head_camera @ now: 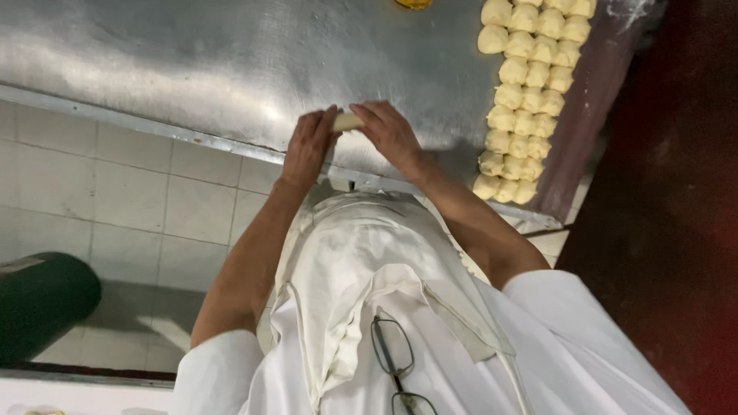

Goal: The person flattens small pieces of dough into ovals by hand, places a yellow filling onto the centers, and rolls them into cylindrical shapes.

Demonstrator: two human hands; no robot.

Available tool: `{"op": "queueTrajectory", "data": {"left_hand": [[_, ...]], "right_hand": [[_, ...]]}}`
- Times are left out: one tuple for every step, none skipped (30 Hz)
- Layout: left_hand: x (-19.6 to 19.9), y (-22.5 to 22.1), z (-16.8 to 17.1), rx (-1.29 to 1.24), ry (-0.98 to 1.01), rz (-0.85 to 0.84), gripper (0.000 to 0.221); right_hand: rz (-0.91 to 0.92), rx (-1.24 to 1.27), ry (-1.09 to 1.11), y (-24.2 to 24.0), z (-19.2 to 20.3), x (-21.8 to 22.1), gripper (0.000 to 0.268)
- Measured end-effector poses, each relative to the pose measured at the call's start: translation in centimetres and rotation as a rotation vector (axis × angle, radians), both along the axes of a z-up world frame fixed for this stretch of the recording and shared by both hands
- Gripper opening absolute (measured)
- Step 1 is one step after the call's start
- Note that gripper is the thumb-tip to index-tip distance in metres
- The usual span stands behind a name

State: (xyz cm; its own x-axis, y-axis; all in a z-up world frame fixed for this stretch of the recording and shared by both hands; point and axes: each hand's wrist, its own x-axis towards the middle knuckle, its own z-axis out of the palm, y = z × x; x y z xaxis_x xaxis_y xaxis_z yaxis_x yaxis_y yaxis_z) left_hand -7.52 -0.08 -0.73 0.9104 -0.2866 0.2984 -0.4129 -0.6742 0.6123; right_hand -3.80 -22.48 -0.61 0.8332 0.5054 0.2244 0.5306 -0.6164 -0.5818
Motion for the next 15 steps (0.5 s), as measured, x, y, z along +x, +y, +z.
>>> {"op": "queueTrajectory", "data": {"left_hand": [[-0.1, -0.1, -0.2, 0.017, -0.059, 0.007, 0.047], [-0.3, -0.1, -0.3, 0.034, -0.119, 0.016, 0.045], [-0.1, -0.1, -0.3, 0.051, -0.184, 0.026, 0.043], [0.0, -0.1, -0.2, -0.03, -0.132, -0.001, 0.042], [-0.3, 0.0, -0.2, -0.109, -0.07, -0.033, 0.04], [-0.7, 0.2, -0.3, -0.188, -0.007, -0.066, 0.039], [-1.6, 0.3, -0.2, -0.242, 0.039, -0.043, 0.037], [-2.6, 0.5, -0.2, -0.294, 0.086, -0.021, 0.035], [-3.1, 1.1, 0.1, -0.341, 0.125, 0.001, 0.034], [-3.7, 1.7, 0.3, -0.32, 0.128, 0.059, 0.035], [-4.5, 2.0, 0.6, -0.298, 0.136, 0.123, 0.036], [-5.3, 2.5, 0.8, -0.275, 0.143, 0.186, 0.037], [-6.4, 3.3, 1.0, -0.397, 0.213, 0.208, 0.039], [-7.5, 4.1, 1.2, -0.519, 0.284, 0.229, 0.041], [-8.5, 5.1, 1.5, -0.42, 0.291, 0.282, 0.038]], "right_hand": [[-0.003, -0.035, -0.043, 0.0, 0.1, -0.1, 0.048], [-0.005, -0.07, -0.087, 0.1, 0.2, -0.4, 0.048], [-0.006, -0.104, -0.137, 0.2, 0.5, -0.5, 0.047], [-0.024, -0.097, -0.16, 0.2, 0.8, -0.7, 0.046], [-0.045, -0.09, -0.174, 0.2, 1.1, -1.7, 0.045], [-0.065, -0.083, -0.188, 0.1, 1.3, -2.8, 0.044], [-0.117, -0.112, -0.148, 0.2, 1.4, -4.5, 0.042], [-0.169, -0.141, -0.108, 0.3, 1.5, -6.1, 0.04], [-0.221, -0.164, -0.076, 0.8, 1.3, -7.0, 0.038], [-0.154, -0.155, -0.101, 1.5, 1.1, -7.9, 0.043], [-0.081, -0.144, -0.12, 2.1, 0.8, -8.6, 0.049], [-0.008, -0.132, -0.14, 2.7, 0.3, -8.8, 0.055], [-0.016, -0.172, -0.092, 3.7, -0.4, -8.4, 0.062], [-0.024, -0.213, -0.044, 4.6, -1.1, -7.4, 0.069], [-0.024, -0.248, 0.001, 5.7, -1.9, -5.7, 0.077]]}}
